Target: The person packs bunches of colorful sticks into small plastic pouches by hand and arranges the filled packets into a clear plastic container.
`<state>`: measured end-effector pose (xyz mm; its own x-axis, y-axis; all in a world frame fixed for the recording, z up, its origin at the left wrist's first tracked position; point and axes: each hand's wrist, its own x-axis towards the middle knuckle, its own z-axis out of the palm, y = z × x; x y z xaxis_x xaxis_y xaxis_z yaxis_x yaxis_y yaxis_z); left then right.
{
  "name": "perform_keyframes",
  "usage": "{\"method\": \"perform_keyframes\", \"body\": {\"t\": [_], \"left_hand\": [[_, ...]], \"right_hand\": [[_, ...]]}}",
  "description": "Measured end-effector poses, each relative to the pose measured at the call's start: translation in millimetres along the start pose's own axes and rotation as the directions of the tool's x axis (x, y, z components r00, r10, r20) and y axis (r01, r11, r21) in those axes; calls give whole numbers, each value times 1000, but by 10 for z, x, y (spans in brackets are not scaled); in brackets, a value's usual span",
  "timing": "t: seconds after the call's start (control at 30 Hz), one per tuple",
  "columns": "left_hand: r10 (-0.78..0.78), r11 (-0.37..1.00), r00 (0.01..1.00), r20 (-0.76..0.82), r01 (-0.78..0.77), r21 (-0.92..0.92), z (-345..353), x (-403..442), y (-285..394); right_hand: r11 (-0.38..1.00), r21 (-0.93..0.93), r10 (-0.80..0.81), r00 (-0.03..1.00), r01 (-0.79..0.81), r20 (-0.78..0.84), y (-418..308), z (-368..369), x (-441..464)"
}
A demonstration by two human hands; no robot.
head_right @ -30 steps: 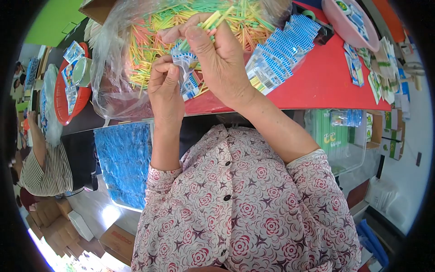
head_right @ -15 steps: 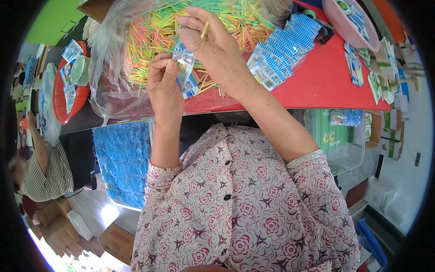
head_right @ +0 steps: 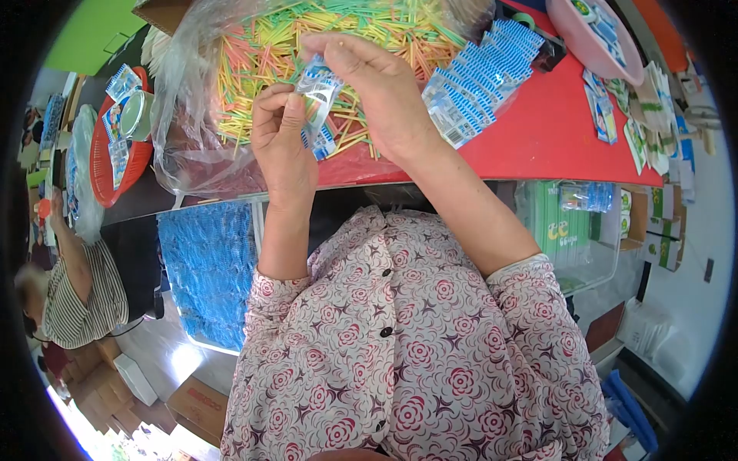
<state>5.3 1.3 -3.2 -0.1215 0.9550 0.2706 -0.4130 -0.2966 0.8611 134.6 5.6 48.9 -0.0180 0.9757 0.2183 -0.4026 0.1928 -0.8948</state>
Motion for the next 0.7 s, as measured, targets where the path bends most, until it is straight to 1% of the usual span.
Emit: {"method": "perform_keyframes", "body": {"t": [0.07,0.17,0.2,0.23,0.3,0.33,0.37,0.43,0.47,0.5,0.57,0.6,0.63,0.7], "left_hand": [[-11,1000,1000,-21,10,-15,-3,-7,-5],[-6,1000,1000,-14,6,9,31,0,24],[-3,1000,1000,-12,4,22,43,0,36],[-5,1000,1000,-10,6,22,56,-4,63],[-168,985,985,39,169,-22,142,0,240],[-248,967,967,65,251,-40,160,-6,279],[-250,967,966,65,253,-38,139,-3,275],[-320,948,930,182,314,61,67,41,267],[-358,934,903,238,341,112,70,47,267],[-366,930,899,241,350,111,97,28,245],[-294,956,926,236,286,70,196,-24,189],[-254,967,939,232,250,47,246,-40,181],[-260,965,936,238,258,40,277,-55,184],[-244,969,948,206,228,99,298,-83,215]], "right_hand": [[1000,-29,10,1000,-10,-19,-13,8,-37],[943,-313,132,990,-113,40,-135,-22,-59],[943,-312,132,991,-114,38,-128,-37,-58],[943,-324,83,996,-71,25,-108,-63,-45],[937,-350,-15,1000,15,1,-99,-94,-18],[937,-349,-14,1000,13,0,-128,-124,-22],[912,-409,41,999,-25,31,-191,-171,-28],[845,-526,156,984,-91,81,-301,-226,-37],[845,-527,158,984,-95,76,-298,-231,-52],[814,-579,132,985,-44,110,-286,-233,-74],[735,-675,90,980,55,178,-277,-268,-134],[730,-682,94,981,47,167,-285,-321,-163],[760,-650,87,990,7,112,-291,-396,-195],[816,-575,78,997,-62,3,-305,-543,-269]]}}
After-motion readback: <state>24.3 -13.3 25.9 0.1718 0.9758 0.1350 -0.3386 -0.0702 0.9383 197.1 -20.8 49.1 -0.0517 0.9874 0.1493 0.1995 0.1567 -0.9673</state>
